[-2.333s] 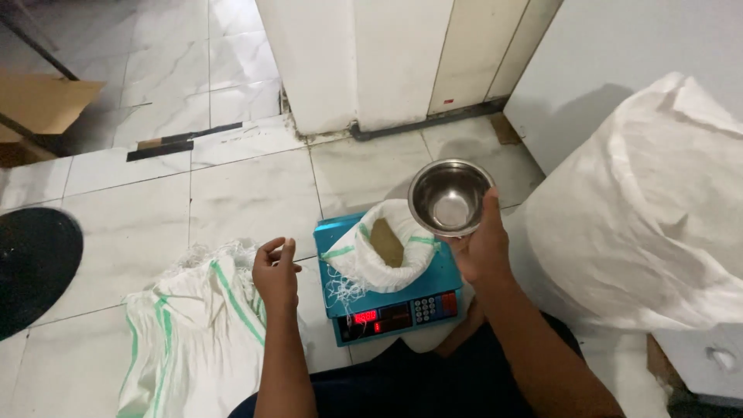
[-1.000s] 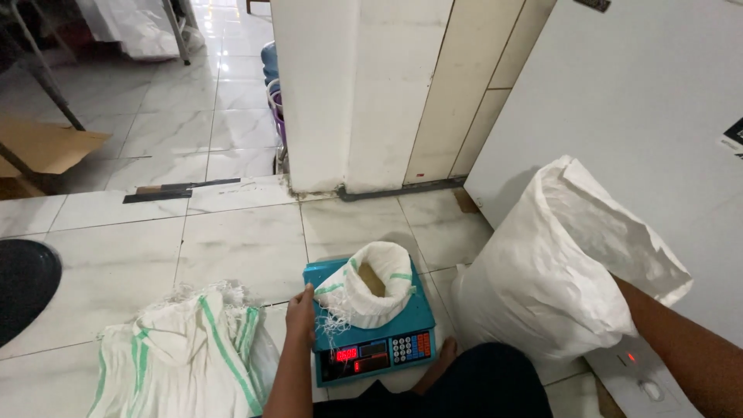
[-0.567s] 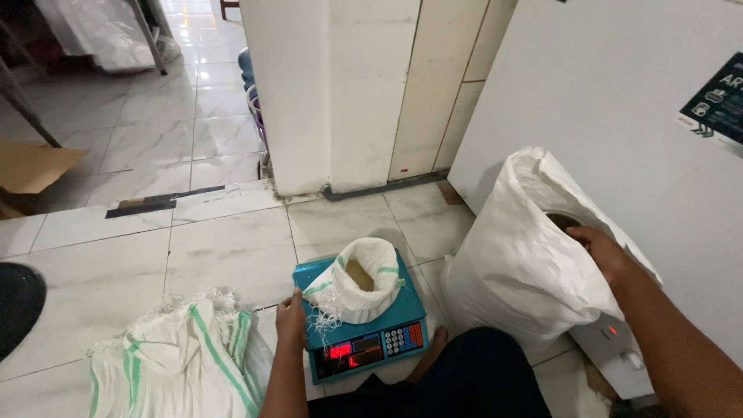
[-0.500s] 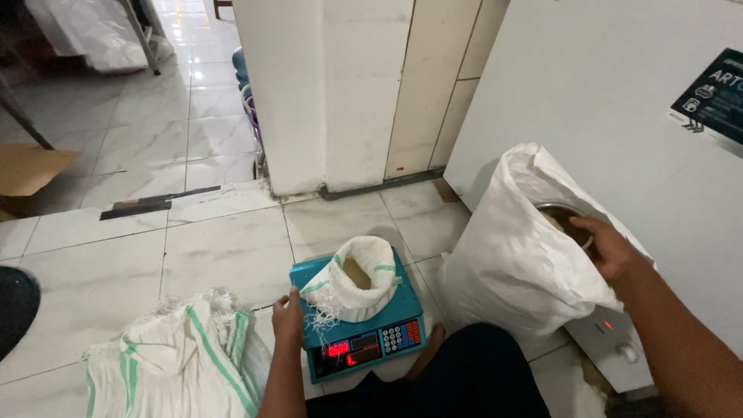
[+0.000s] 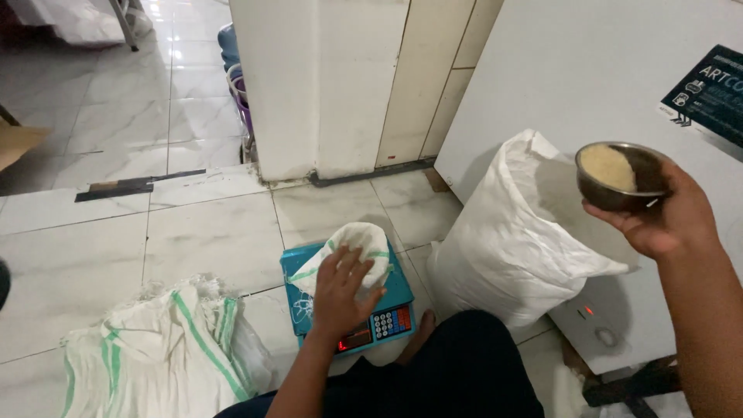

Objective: The person scoops rice from a large sack using a metal bowl and pours it into a small white cloth bag placed on a digital scale. The person repeats this process multiple times to reach a target weight.

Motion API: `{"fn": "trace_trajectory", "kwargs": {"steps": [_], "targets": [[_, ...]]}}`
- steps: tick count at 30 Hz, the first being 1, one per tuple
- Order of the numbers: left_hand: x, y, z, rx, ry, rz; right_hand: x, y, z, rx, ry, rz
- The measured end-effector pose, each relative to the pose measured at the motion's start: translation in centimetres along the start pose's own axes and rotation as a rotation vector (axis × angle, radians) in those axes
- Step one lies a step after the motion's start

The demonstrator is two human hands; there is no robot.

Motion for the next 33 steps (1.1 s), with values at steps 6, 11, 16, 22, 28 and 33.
{"fn": "trace_trajectory", "kwargs": {"steps": [6, 11, 16, 22, 28, 33], "targets": [[-5.4, 8.3, 4.0, 0.573, -0.235, 0.671, -4.7, 7.9, 2.4, 0.066, -0.073, 0.133], [-2.2, 3.1, 4.3, 0.345, -0.144, 0.315, -8.2, 15.2, -1.2, 0.15, 0.021, 0.28], [-3.0, 3.1, 6.6, 0.296, -0.295, 0.392, -7.2, 21.2, -10.2, 0.255, 0.281, 0.462], [-3.1, 3.4, 6.3, 0.128, -0.347, 0.423, -1.4, 24.7, -24.3, 0.215, 0.411, 0.576], [-2.2, 1.8, 7.5, 0.017, -0.652, 0.113, -0.6, 25.7, -29.7, 0.198, 0.473, 0.545], [-2.9, 4.0, 8.2, -0.001, -0.897, 0.316, -0.6, 26.1, -32.8, 0.155, 0.533, 0.689]]}}
Point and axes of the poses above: each hand's wrist, its own x-axis towards the middle knuckle, its own y-axis out of the palm, z = x × y, the point moved 7 cm from there along x, towards the middle knuckle, and after that the axes turned 1 degree about y, right-handed, at the moved point
